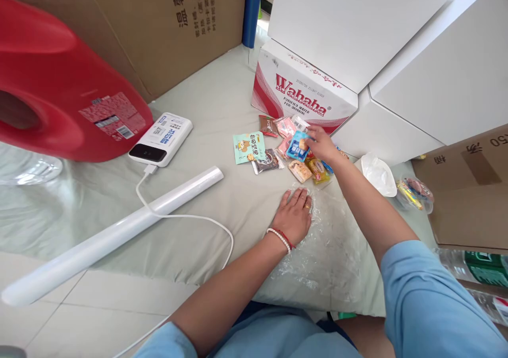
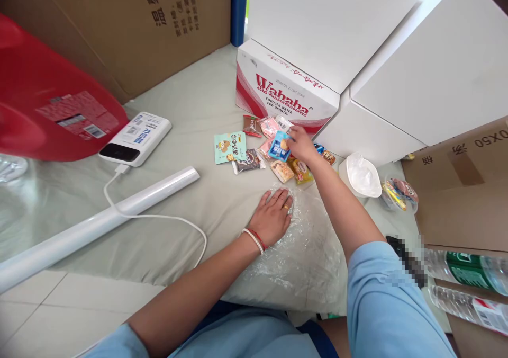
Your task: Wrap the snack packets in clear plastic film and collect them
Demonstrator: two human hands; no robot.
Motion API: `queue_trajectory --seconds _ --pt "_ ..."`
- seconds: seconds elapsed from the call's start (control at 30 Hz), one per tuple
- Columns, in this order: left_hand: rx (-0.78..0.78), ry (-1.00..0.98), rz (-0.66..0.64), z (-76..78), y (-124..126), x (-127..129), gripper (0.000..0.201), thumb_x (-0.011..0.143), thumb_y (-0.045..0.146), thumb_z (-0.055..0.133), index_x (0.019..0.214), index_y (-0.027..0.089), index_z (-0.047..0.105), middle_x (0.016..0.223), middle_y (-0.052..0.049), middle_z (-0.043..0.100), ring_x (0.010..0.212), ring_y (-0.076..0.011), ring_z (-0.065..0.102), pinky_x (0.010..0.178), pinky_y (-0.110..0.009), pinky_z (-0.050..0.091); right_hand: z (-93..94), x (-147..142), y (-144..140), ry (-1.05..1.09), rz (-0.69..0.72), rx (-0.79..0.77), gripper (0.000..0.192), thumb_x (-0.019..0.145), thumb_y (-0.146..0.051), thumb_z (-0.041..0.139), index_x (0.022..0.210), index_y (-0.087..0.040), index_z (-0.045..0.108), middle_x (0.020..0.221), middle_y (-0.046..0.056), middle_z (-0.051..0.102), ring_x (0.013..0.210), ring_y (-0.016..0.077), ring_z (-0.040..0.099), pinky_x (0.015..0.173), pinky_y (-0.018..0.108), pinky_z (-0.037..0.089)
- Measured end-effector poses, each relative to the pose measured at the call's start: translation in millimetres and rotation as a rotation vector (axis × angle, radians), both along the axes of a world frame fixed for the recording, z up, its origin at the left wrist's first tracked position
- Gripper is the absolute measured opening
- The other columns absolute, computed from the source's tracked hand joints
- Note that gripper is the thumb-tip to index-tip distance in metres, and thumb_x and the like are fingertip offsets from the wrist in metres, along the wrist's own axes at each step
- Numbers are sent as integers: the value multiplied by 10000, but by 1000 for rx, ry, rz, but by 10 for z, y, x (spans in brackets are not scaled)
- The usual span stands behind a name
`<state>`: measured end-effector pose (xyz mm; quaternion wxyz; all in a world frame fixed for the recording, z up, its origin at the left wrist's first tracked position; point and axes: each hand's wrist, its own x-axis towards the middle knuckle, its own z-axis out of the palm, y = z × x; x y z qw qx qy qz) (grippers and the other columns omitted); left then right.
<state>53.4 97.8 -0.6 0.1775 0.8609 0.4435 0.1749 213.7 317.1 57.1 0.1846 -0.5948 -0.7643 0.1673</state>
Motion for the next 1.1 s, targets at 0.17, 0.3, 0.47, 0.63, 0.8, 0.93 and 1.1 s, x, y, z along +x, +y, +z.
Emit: queue_trajectory --seconds 0.17,0.3,0.47,0.63,0.8,0.93,1.1 --pt "-2 3 -4 9 -1 0 517 1028 360 432 1496 152 505 1640 -140 433 1539 -272 352 1274 -541 252 -47 36 309 -8 -184 50 195 909 -243 543 962 -172 717 1270 122 655 1186 264 599 1111 426 440" --pt "-4 6 -7 9 4 -1 525 1027 362 437 1499 141 500 1642 -143 430 1539 -273 351 1276 -543 253 -106 20 304 -50 -170 19 178 906 -284 569 830 -186 696 1066 114 682 1079 280 610 1063 468 455" --pt "18 10 -3 -14 5 0 517 1021 364 453 1496 169 510 1635 -148 437 1540 -272 347 1272 -541 256 -218 -13 166 162 -291 -32 117 850 -283 664 769 -199 670 846 66 677 928 251 647 940 436 526" --pt "31 18 2 -19 8 3 512 1019 373 453 1483 166 518 1628 -144 448 1535 -272 356 1271 -534 257 -247 0 50 254 -351 -19 201 876 -347 602 728 -210 617 674 5 618 687 192 588 733 337 531" --pt "21 10 -7 -2 7 -6 506 1016 363 458 1478 164 519 1630 -141 447 1533 -274 361 1273 -535 252 -73 132 -43 361 -396 19 215 850 -386 583 730 -208 597 715 3 632 728 177 562 727 300 501" --pt "28 8 8 1 4 -3 502 1015 355 454 1469 153 526 1619 -143 463 1525 -278 371 1268 -543 260 8 135 -34 479 -378 -76 241 831 -443 637 799 -205 626 755 5 666 735 166 594 701 282 508" --pt "12 15 -3 -9 2 9 515 1029 366 425 1494 159 504 1643 -133 431 1542 -266 348 1277 -537 245 -176 -84 120 576 -374 -155 248 812 -443 691 787 -211 604 707 -7 644 686 161 601 690 302 528"
